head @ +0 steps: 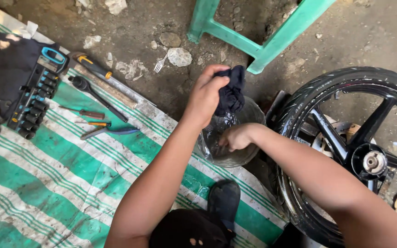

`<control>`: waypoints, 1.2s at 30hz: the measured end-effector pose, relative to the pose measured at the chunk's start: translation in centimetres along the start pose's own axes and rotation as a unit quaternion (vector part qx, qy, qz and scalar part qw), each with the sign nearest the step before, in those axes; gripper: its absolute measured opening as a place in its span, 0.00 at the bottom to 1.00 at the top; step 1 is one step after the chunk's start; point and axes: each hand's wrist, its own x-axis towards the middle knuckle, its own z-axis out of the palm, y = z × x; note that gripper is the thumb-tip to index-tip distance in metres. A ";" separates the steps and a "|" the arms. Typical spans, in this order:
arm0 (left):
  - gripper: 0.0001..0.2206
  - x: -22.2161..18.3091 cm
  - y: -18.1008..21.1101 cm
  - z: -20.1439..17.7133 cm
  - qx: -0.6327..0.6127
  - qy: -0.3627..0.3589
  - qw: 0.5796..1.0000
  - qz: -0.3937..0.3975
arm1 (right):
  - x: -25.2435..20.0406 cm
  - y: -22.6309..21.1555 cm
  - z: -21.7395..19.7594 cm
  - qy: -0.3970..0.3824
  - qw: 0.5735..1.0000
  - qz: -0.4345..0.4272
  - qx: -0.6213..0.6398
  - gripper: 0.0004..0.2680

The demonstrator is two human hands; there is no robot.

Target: Cleaning a motorcycle wheel rim and spokes using a cloth and cleaning solution

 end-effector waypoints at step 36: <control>0.09 -7.4 4.4 15.6 0.567 -0.338 0.751 0.009 | -36.6 -13.7 11.8 0.593 0.326 -0.210 0.706 0.11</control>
